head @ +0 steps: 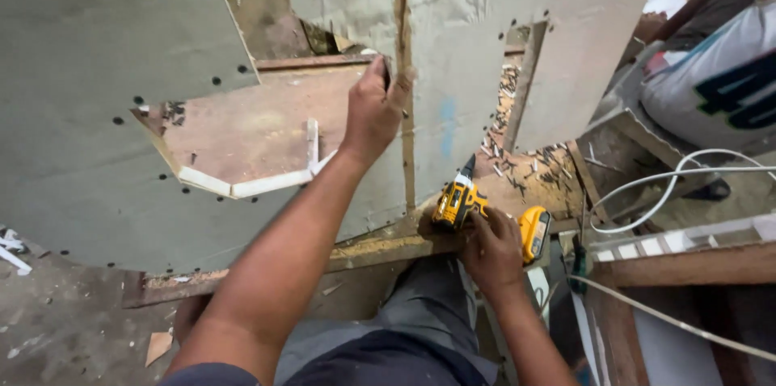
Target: Using a power drill and a manual screwdriver to assemble or modify large white panels on a workbench.
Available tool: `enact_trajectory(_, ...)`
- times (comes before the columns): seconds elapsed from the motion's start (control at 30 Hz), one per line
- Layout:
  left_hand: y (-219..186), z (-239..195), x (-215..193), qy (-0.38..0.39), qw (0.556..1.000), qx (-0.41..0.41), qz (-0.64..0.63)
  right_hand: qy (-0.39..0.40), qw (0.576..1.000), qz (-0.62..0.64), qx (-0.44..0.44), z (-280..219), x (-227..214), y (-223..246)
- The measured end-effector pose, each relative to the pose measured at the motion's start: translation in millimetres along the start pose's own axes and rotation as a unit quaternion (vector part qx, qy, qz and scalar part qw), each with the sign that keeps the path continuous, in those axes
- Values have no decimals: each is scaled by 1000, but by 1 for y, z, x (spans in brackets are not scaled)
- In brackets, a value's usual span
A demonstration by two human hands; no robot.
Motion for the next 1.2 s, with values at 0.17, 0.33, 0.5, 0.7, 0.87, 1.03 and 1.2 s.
enact_trajectory(0.17,9,3,3,-4,1000,-11,5,-100,990,-101,26,-99,-15,-74)
enact_trajectory(0.33,31,18,2,-12,1000,0,-11,11,960,-215,182,-126,-14,-217)
enact_trajectory(0.5,32,16,4,-11,999,-39,-5,268,875,-168,368,-160,51,-345)
enact_trajectory(0.7,23,21,3,-8,999,-14,28,349,768,-135,520,-103,-13,-262)
enact_trajectory(0.87,-2,31,-4,-14,993,-78,91,248,840,-115,468,-55,-72,-216)
enact_trajectory(1.03,-27,28,-21,-38,991,-132,6,212,932,-115,272,-21,-91,-144)
enact_trajectory(1.2,-12,11,-25,-43,973,-225,-8,297,887,0,354,-25,-110,-51)
Point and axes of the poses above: each hand's wrist, its own z-axis towards the middle knuckle, its own x-axis out of the palm, y = z × x, the point moved 6 cm from there along z, towards the middle knuckle, and after that the axes turned 10 degrees about -x, right-handed, at the moved point
